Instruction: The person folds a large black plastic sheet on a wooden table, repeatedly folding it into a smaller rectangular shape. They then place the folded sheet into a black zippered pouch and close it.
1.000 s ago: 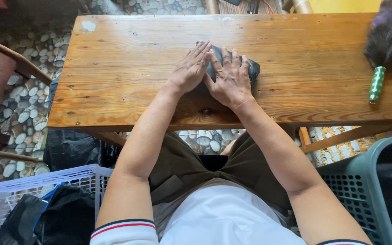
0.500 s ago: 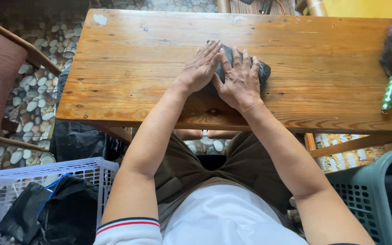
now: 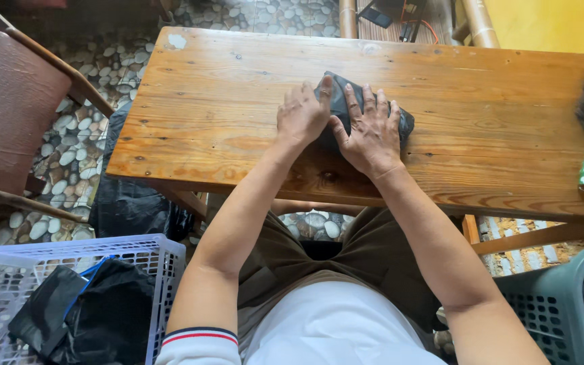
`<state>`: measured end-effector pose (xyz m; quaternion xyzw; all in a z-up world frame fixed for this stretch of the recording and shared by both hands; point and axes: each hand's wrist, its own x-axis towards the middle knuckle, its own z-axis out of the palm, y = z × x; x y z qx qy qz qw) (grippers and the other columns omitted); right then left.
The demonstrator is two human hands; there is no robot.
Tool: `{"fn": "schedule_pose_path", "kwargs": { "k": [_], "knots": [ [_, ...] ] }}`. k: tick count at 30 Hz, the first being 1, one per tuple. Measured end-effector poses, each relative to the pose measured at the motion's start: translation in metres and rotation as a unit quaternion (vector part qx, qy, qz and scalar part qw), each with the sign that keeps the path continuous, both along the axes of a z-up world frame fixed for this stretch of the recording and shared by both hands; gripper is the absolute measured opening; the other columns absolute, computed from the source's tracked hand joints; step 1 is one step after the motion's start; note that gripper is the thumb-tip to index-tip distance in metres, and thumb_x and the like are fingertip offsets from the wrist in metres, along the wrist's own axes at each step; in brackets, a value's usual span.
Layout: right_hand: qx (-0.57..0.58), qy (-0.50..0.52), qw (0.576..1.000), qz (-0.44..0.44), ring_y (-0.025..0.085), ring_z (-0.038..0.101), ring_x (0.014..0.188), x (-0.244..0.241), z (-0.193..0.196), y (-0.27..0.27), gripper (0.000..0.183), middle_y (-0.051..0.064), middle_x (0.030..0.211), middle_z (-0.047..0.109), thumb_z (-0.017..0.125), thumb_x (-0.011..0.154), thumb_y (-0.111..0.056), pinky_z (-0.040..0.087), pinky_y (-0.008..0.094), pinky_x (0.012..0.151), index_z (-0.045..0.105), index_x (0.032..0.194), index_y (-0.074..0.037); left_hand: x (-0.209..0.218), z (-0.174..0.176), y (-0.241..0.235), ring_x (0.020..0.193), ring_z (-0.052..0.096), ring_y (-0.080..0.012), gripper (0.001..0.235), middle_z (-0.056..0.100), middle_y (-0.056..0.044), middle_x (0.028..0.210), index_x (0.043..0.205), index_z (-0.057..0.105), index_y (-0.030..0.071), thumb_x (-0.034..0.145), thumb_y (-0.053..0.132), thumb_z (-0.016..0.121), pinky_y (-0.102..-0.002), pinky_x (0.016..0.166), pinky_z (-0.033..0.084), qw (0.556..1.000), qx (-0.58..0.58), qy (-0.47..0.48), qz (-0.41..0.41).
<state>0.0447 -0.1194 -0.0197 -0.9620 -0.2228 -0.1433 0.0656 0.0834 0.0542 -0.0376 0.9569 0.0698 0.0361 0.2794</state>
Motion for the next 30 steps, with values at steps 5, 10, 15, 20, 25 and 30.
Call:
{"fn": "schedule_pose_path", "kwargs": {
  "k": [5,10,15,20,25,30],
  "knots": [
    [0.018,-0.020,1.000,0.003,0.048,0.040,0.144,0.001,-0.007,-0.003,0.075,0.027,0.155,0.046,0.030,0.107,-0.066,0.025,0.064,0.114,0.039,0.163,-0.017,0.007,0.016,0.012,0.126,0.062,-0.0420,0.103,0.069,-0.021,0.124,0.127,0.070,0.004,0.087,0.086,0.021,-0.058,0.103,0.047,0.994,-0.041,0.095,0.015],
    [0.032,-0.030,0.999,0.017,0.048,0.041,0.144,0.004,-0.009,-0.007,0.074,0.027,0.155,0.046,0.030,0.108,-0.064,0.026,0.064,0.114,0.036,0.164,-0.017,0.011,0.020,0.013,0.133,0.058,-0.0403,0.099,0.065,-0.026,0.133,0.136,0.063,0.003,0.084,0.083,0.036,-0.052,0.111,0.047,0.989,-0.098,0.111,-0.012],
    [0.064,-0.032,0.996,0.052,0.047,0.041,0.145,0.011,-0.013,-0.014,0.075,0.026,0.157,0.045,0.031,0.107,-0.066,0.026,0.064,0.116,0.035,0.165,-0.019,-0.010,0.041,0.012,0.135,0.055,-0.0438,0.100,0.061,-0.032,0.135,0.139,0.056,-0.002,0.086,0.081,0.041,-0.051,0.112,0.047,0.984,-0.155,0.090,-0.022],
    [0.092,-0.045,0.990,0.095,0.049,0.031,0.150,0.010,-0.004,-0.013,0.069,0.027,0.162,0.035,0.035,0.109,-0.061,0.023,0.067,0.118,0.038,0.163,-0.019,-0.023,0.049,0.010,0.133,0.058,-0.0444,0.099,0.060,-0.033,0.135,0.136,0.050,-0.009,0.084,0.075,0.059,-0.052,0.099,0.057,0.962,-0.257,0.086,0.021],
    [0.071,-0.289,0.930,0.216,0.030,0.065,0.127,0.018,-0.023,-0.007,0.036,0.009,0.133,0.068,0.061,0.107,-0.037,0.047,0.048,0.108,0.070,0.138,-0.022,-0.023,0.038,0.003,0.126,0.064,-0.0411,0.083,0.067,-0.028,0.126,0.126,0.062,-0.004,0.082,0.066,0.069,-0.051,0.091,0.061,0.934,-0.342,0.086,0.055],
    [0.003,-0.178,0.961,0.211,0.039,0.044,0.147,-0.010,-0.007,-0.002,0.087,0.024,0.152,0.054,0.065,0.091,-0.064,0.026,0.060,0.120,0.053,0.153,-0.004,-0.006,0.014,0.010,0.121,0.066,-0.0442,0.079,0.066,-0.030,0.124,0.132,0.059,-0.004,0.083,0.057,0.075,-0.057,0.088,0.060,0.912,-0.393,0.076,0.092]
  ]
}}
